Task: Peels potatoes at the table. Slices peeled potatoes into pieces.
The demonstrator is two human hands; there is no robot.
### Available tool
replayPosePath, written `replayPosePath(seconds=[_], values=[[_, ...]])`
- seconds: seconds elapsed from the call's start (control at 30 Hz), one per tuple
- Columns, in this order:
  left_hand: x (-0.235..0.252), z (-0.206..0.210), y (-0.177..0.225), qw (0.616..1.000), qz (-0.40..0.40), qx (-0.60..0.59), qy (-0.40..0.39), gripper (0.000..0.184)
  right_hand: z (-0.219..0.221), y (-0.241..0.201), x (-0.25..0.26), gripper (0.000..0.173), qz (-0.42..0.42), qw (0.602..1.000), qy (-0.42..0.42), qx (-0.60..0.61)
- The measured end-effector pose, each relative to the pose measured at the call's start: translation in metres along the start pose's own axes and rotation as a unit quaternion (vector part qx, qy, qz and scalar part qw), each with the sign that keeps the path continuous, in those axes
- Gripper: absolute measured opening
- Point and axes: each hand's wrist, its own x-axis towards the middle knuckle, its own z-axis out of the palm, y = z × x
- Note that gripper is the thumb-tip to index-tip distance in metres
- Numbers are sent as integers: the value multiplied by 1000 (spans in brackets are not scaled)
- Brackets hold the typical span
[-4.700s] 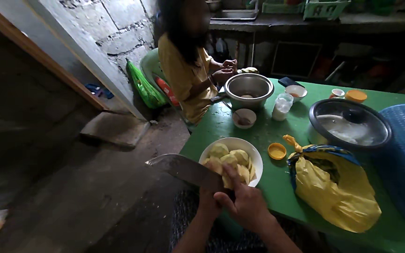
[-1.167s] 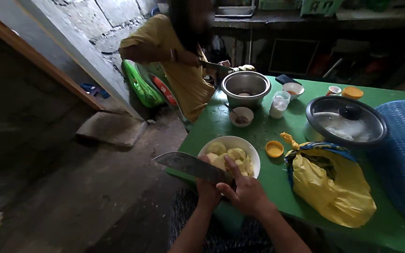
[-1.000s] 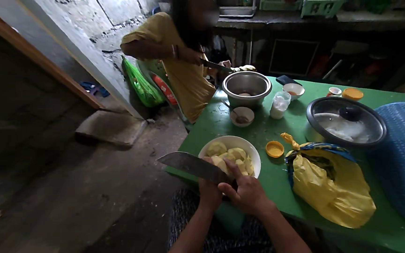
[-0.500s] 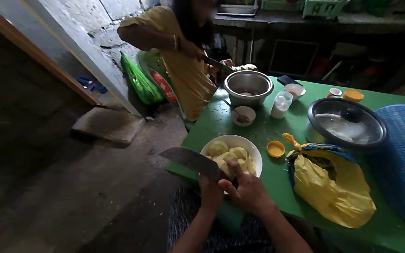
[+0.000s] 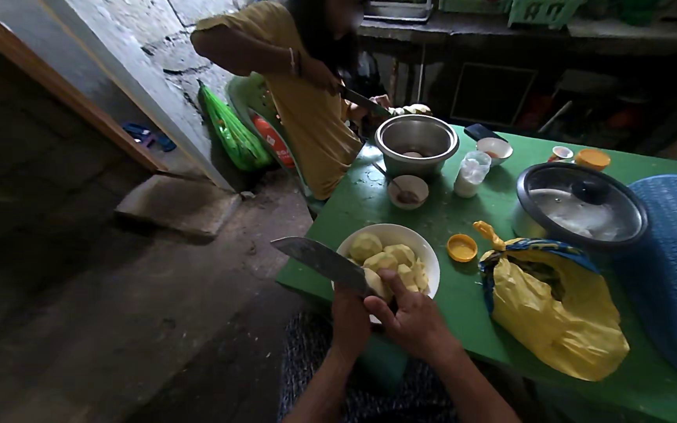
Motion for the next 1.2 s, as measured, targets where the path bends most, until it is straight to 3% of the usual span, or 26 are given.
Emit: replayPosePath(seconds=[0.07, 0.13, 0.2, 0.27, 0.47, 0.63, 0.8, 0.9, 1.0, 1.1, 1.2], values=[[5, -8, 6, 980, -104, -166, -35, 24, 0, 3, 0, 77, -20, 999, 14, -23], [12, -15, 6, 931, -187, -306, -74, 31, -3, 4, 1, 76, -9, 1000, -12, 7], [17, -18, 7, 902, -225, -355, -99, 37, -6, 4, 4, 73, 34, 993, -73, 83], [19, -20, 7, 901, -241, -343, -112, 34, -5, 4, 6, 66, 67, 981, -101, 150], [17, -17, 2, 960, -156, -176, -153, 32, -9, -1, 13, 62, 121, 978, -82, 146], [21, -11, 8, 930, -222, -284, -75, 46, -13, 4, 10, 67, 126, 977, -74, 157], [32, 2, 8, 939, -202, -276, 42, 31, -5, 5, -6, 80, 66, 988, -30, 136], [28, 5, 3, 956, -135, -258, 45, 28, 4, 1, -16, 88, -9, 997, 5, 79], [30, 11, 9, 976, -120, -162, 81, 30, 11, -2, -19, 93, -65, 996, 57, 7], [31, 15, 6, 982, -72, -143, 102, 24, 10, -1, -18, 93, -79, 993, 80, -30], [26, 12, 9, 988, -31, -116, 93, 30, 10, -1, -16, 91, -93, 987, 115, -58]])
